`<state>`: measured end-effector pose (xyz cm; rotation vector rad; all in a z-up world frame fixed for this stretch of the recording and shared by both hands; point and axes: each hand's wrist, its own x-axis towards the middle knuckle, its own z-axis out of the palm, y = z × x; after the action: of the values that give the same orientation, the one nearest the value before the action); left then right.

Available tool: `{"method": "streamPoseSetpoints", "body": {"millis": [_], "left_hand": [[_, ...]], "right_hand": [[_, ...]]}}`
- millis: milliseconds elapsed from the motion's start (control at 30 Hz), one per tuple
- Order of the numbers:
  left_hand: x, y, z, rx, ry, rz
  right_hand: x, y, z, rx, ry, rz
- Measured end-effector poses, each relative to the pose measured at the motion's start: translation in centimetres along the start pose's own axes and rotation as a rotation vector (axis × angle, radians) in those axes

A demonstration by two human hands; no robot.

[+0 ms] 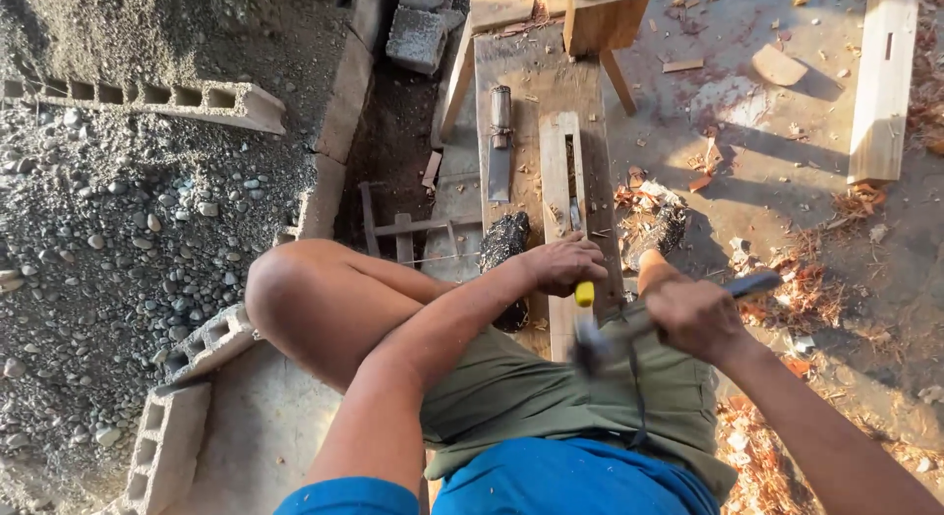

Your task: Carving a mortise into a large wooden beam using a hammer and chisel.

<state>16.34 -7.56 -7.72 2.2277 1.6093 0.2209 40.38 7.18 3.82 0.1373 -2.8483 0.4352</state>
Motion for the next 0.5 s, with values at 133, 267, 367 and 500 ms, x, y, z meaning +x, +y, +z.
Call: {"method": "streamPoseSetpoints", "body": {"millis": [133,267,367,500], "left_hand": [[0.2,0.8,-2.9,-0.211,0.050,0.010],[0.4,1.7,-1.7,0.009,-0.051,0.006],[0.1,2.3,1.0,0.091,-0.129,-0.083],[0.2,1.6,0.2,0.138,-0.114,-0.062]], "right_hand": [[1.1,-1.2,1.2,-0.053,-0.111,0.307],[1.0,-3.7,-1.7,-0.041,-0.048,0.236],[-0.1,-2.3,-0.8,0.001,0.103,0.036],[-0.2,1.1,1.2,-0.145,0.047,0.008]]}}
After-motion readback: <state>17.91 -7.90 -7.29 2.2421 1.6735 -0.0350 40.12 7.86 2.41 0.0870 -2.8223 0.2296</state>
